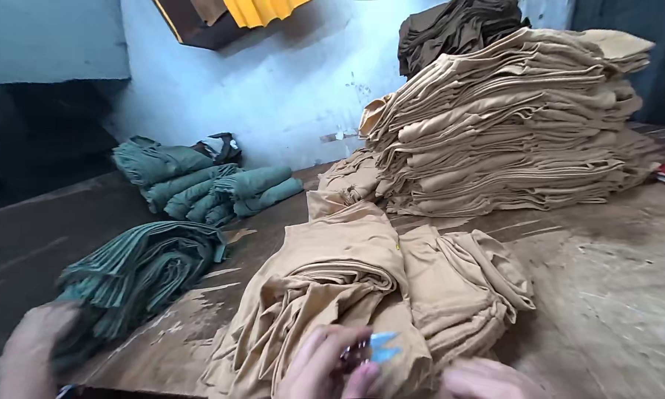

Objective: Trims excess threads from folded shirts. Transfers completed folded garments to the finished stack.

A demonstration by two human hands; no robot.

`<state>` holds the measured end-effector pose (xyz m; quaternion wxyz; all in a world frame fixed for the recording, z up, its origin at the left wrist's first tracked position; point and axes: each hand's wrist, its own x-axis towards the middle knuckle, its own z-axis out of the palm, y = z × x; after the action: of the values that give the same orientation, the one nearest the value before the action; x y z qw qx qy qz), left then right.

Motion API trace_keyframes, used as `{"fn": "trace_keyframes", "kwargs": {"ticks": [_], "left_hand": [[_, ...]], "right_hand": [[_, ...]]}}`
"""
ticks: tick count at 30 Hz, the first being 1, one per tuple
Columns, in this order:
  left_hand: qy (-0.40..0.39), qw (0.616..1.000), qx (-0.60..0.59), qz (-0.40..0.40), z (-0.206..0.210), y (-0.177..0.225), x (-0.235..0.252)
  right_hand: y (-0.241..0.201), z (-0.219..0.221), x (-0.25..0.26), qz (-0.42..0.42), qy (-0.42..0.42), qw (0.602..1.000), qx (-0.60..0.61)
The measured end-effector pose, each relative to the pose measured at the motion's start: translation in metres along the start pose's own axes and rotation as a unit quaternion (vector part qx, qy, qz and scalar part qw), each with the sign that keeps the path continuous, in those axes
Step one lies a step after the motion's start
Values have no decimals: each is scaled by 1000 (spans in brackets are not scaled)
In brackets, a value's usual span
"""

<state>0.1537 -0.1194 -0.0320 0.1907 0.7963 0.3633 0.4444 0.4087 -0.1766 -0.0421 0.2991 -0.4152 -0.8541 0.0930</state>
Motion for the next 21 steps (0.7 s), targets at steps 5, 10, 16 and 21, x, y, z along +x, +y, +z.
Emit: {"fn": "trace_keyframes", "kwargs": {"ticks": [5,10,16,21], "left_hand": [[91,994,66,0,40,-8,6],[54,994,96,8,44,-22,-11],[26,997,74,11,44,-9,-2],[35,995,93,26,49,-9,4]], "right_hand": [[15,35,27,-6,195,974,-116],[37,43,14,50,319,919,227],[21,50,26,129,376,876,271],[30,46,14,16,247,935,253]]}}
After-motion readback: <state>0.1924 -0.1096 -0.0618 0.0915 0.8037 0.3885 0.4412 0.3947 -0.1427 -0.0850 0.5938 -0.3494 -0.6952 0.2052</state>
